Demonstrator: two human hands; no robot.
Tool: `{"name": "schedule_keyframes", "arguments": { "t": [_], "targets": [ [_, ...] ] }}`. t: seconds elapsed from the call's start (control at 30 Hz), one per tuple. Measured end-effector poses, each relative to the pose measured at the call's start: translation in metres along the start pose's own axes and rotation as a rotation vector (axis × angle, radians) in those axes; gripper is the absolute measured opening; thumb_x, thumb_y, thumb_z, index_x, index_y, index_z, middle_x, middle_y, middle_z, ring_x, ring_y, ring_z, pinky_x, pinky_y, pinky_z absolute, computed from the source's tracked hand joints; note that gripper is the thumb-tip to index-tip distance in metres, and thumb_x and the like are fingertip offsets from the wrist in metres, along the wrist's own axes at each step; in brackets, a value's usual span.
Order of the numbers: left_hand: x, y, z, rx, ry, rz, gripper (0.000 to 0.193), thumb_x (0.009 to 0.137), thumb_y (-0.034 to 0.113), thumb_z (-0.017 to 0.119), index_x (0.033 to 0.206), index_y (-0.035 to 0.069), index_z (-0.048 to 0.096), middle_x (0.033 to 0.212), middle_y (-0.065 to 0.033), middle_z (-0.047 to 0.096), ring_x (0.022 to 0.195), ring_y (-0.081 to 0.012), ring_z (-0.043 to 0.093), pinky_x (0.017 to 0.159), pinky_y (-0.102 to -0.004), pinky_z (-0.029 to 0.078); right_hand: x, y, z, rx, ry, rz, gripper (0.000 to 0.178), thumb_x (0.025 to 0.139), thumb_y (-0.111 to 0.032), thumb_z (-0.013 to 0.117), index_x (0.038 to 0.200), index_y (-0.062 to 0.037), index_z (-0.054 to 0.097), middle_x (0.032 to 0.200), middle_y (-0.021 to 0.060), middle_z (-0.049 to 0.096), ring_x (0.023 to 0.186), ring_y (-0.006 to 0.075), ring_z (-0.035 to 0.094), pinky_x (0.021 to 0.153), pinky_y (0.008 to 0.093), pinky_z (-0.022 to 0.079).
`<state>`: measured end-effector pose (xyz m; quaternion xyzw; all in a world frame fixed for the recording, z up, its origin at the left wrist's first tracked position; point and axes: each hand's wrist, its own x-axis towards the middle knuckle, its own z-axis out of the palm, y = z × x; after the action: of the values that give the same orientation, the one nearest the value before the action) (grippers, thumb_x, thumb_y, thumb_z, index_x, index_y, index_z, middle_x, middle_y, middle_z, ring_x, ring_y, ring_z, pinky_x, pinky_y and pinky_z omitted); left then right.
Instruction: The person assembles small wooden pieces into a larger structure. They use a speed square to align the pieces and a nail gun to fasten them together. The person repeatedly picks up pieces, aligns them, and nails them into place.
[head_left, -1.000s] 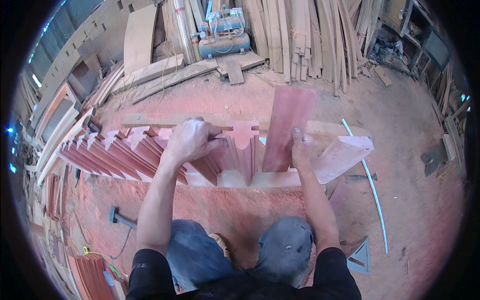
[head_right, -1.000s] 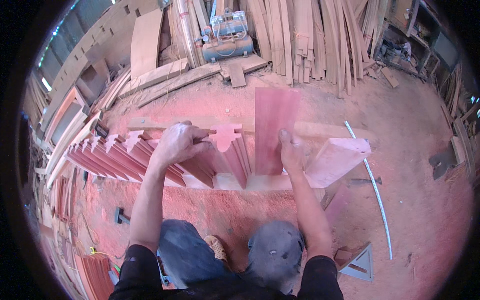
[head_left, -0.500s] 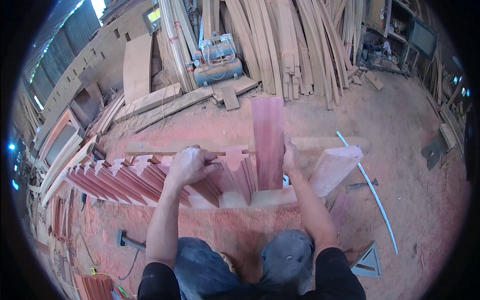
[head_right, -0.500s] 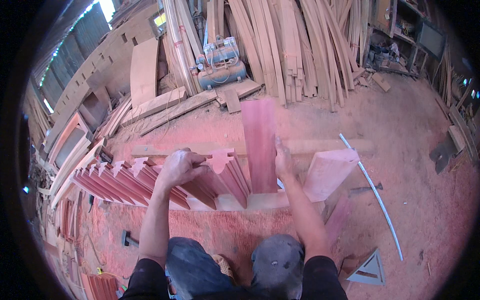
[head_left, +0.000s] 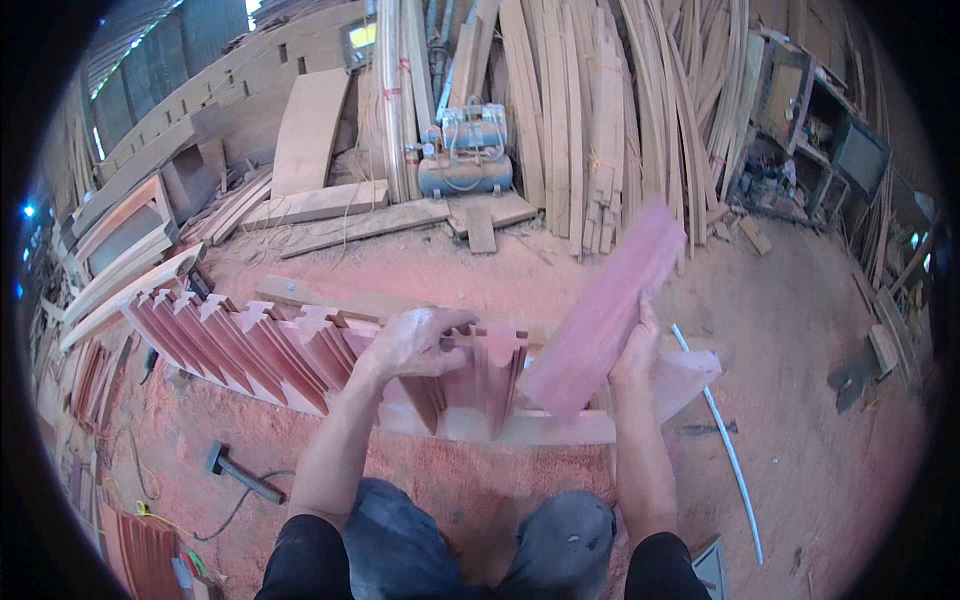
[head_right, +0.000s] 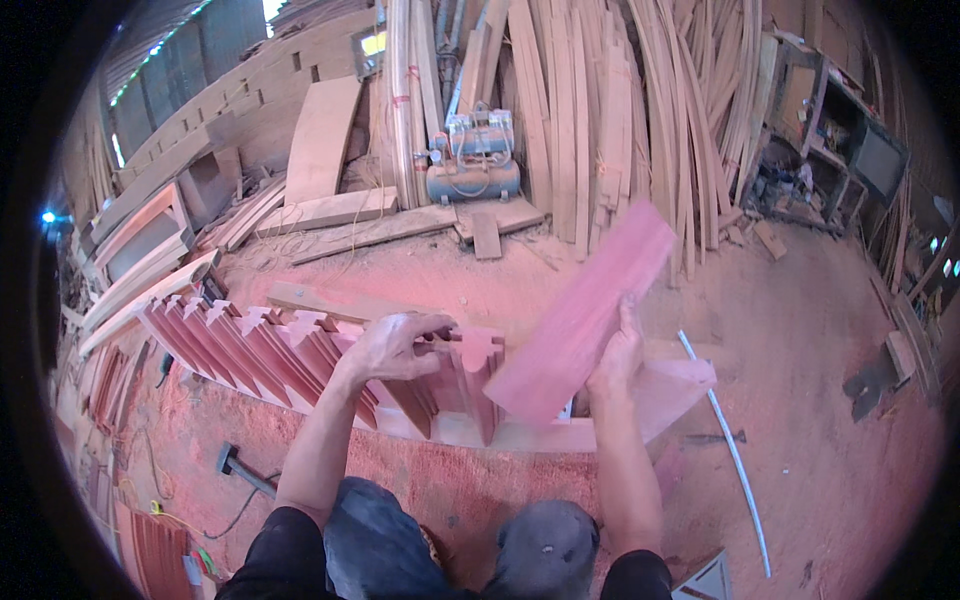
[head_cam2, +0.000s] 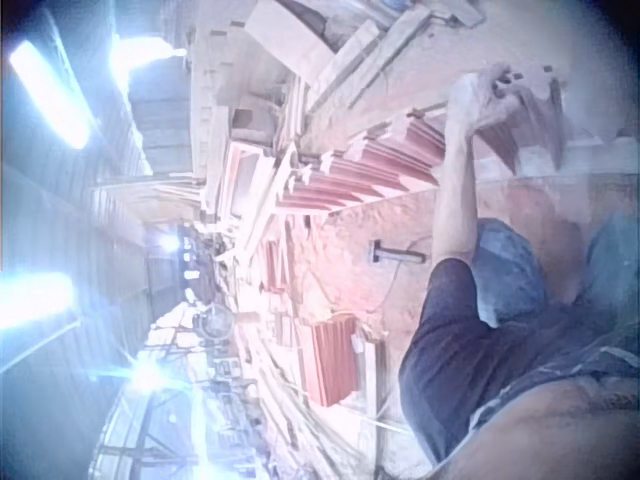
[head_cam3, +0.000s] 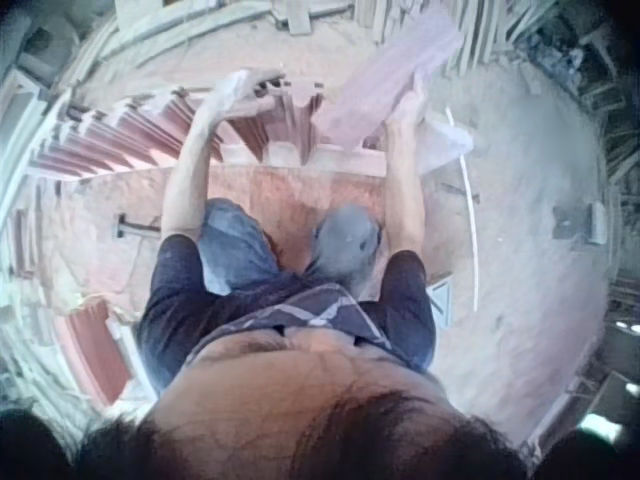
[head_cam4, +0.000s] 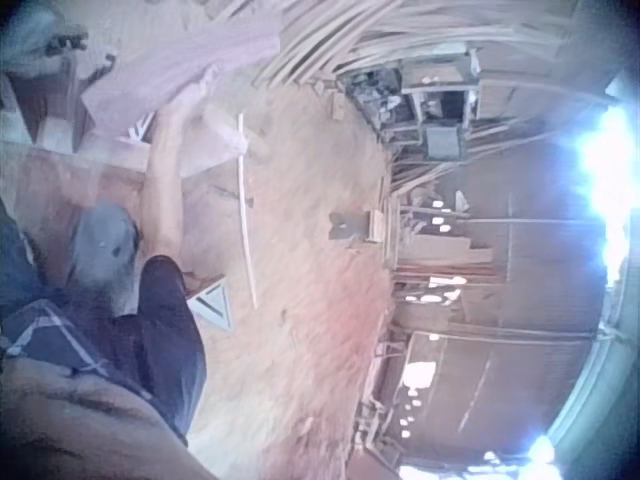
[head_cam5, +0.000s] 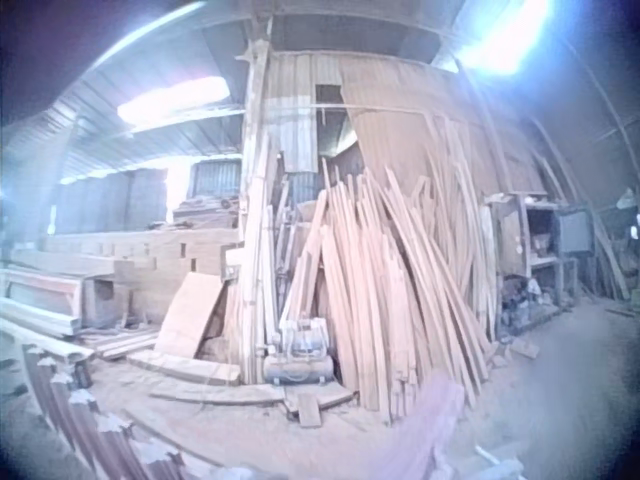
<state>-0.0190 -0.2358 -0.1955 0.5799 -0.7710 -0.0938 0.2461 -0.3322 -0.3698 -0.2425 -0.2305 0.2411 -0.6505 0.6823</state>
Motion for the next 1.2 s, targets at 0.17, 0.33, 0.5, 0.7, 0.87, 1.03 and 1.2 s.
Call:
{"name": "schedule_keyframes", "arguments": {
  "t": [0.17,0.33,0.5,0.7,0.87,1.03,1.2],
  "targets": [
    [-0.010,-0.008,-0.015,-0.346,-0.103,-0.001,0.077,0.091,0.043,0.078,0.156,0.008,0.056,0.137,-0.0148,0.073,0.122,-0.0332,0.071,0.103,-0.0457,0.058,-0.019,-0.002,0.066,0.129,-0.234,0.027,0.056,0.108,-0.023,0.068,0.159,-0.0081,0.048,0.149,0.0095,0.061,0.139,0.0295,0.059,0.117,0.0474,0.049],
    [-0.017,-0.023,-0.018,-0.367,-0.138,-0.018,0.079,0.093,0.045,0.077,0.158,0.007,0.054,0.147,-0.0183,0.068,0.135,-0.0298,0.066,0.111,-0.0432,0.053,-0.039,0.022,0.082,0.121,-0.277,-0.008,0.058,0.106,-0.009,0.068,0.160,-0.0120,0.047,0.151,0.0084,0.059,0.140,0.0270,0.057,0.119,0.0493,0.049],
    [-0.014,-0.026,-0.018,-0.781,-0.162,-0.086,0.077,0.101,0.049,0.072,0.162,0.007,0.051,0.147,-0.0136,0.069,0.133,-0.0261,0.066,0.114,-0.0405,0.051,-0.028,0.032,0.073,0.182,-0.158,-0.015,0.058,0.108,-0.009,0.067,0.161,-0.0129,0.044,0.152,0.0071,0.057,0.140,0.0267,0.058,0.118,0.0509,0.051],
    [-0.007,-0.010,-0.017,-0.669,-0.029,-0.051,0.057,0.108,0.043,0.071,0.149,0.003,0.064,0.124,-0.0063,0.077,0.114,-0.0154,0.068,0.104,-0.0336,0.054,-0.018,0.026,0.041,-0.137,-0.314,0.301,0.055,0.104,-0.024,0.076,0.153,-0.0112,0.054,0.136,0.0083,0.067,0.123,0.0259,0.067,0.107,0.0448,0.057],
    [-0.006,-0.016,-0.016,-0.651,0.042,-0.067,0.039,0.109,0.036,0.072,0.123,0.000,0.077,0.100,-0.0001,0.076,0.091,-0.0086,0.064,0.079,-0.0305,0.055,-0.021,-0.036,0.036,-1.750,-0.482,0.011,0.032,0.100,-0.035,0.079,0.090,-0.0046,0.079,0.079,0.0052,0.072,0.071,0.0133,0.066,0.066,0.0354,0.053],
    [-0.007,-0.021,-0.022,-0.492,-0.038,-0.137,0.059,0.106,0.048,0.073,0.078,-0.004,0.074,0.061,0.0023,0.057,0.060,-0.0088,0.052,0.051,-0.0356,0.043,-0.019,-0.026,0.084,-1.360,-0.694,-1.138,0.029,0.090,-0.028,0.085,0.094,-0.0012,0.073,0.081,0.0093,0.069,0.070,0.0211,0.064,0.067,0.0372,0.051],
    [-0.006,-0.019,-0.015,-0.610,0.076,-0.043,0.058,0.102,0.052,0.075,0.091,-0.004,0.075,0.071,-0.0083,0.064,0.071,-0.0136,0.060,0.065,-0.0375,0.051,0.015,0.002,0.111,-1.794,-0.735,-0.824,0.045,0.081,-0.032,0.089,0.107,0.0018,0.073,0.091,0.0155,0.071,0.081,0.0359,0.064,0.079,0.0414,0.052]
  ]
}}
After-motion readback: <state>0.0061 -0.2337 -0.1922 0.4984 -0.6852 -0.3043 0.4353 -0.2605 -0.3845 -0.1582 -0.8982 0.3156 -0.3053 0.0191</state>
